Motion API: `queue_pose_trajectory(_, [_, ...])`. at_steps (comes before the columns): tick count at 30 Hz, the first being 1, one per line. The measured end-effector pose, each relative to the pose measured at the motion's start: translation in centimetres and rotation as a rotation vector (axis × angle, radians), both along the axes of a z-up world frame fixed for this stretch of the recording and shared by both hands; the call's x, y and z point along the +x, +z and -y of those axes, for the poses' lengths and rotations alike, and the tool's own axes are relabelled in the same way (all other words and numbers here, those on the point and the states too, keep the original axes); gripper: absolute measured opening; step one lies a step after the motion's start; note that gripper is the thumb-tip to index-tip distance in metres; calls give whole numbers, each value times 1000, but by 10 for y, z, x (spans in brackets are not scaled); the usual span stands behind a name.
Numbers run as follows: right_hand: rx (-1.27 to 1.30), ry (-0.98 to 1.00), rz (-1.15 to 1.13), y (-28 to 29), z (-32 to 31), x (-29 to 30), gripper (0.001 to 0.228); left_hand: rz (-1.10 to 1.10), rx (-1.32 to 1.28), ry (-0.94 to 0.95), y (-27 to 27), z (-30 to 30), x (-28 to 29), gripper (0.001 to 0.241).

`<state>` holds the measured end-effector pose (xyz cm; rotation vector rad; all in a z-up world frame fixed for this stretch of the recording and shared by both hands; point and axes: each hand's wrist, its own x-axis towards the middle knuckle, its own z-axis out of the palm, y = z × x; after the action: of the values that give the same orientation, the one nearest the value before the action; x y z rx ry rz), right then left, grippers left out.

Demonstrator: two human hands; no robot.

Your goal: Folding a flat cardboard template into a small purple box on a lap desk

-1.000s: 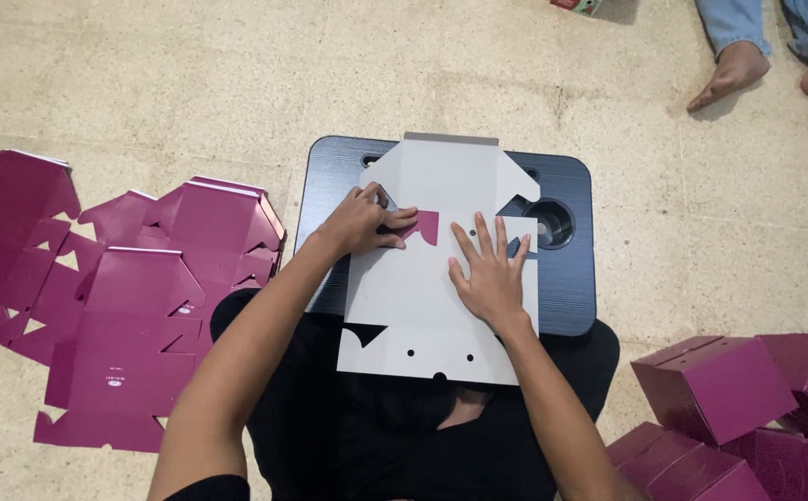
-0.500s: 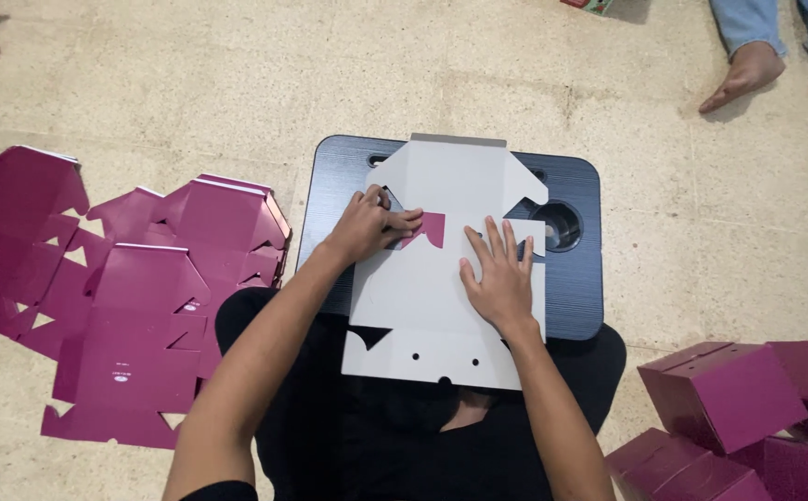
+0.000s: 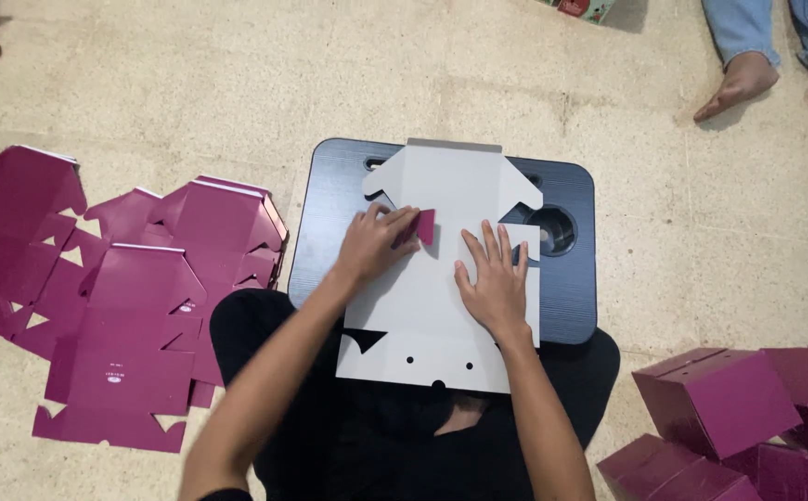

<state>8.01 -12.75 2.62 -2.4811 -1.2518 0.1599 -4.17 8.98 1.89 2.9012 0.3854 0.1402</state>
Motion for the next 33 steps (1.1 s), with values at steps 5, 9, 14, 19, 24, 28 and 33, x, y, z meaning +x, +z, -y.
queue_pose_trajectory(5, [9,-20,24,-8,5,-1,53,633,-361,497,-57,13,-16,44])
queue_pose_trajectory(9, [16,-23,29,-7,6,-3,52,597,-578,710,-56,11,-11,36])
queue_pose_trajectory(14, [83,-59,4,-1,1,6,56,798,-790,737,-33,26,-1,12])
queue_pose_trajectory(19, [47,-55,32,-14,-11,32,55,734,-460,733,-18,30,1,52])
queue_pose_trajectory(24, [51,-39,20,-18,-18,49,54,675,-54,143,-4,75,18,32])
queue_pose_trajectory(28, [337,-87,-130,-9,7,52,33,110,-232,-124,-14,110,22,57])
queue_pose_trajectory(33, [214,-516,-104,-20,80,35,42,-71,-174,-167,6,124,12,78])
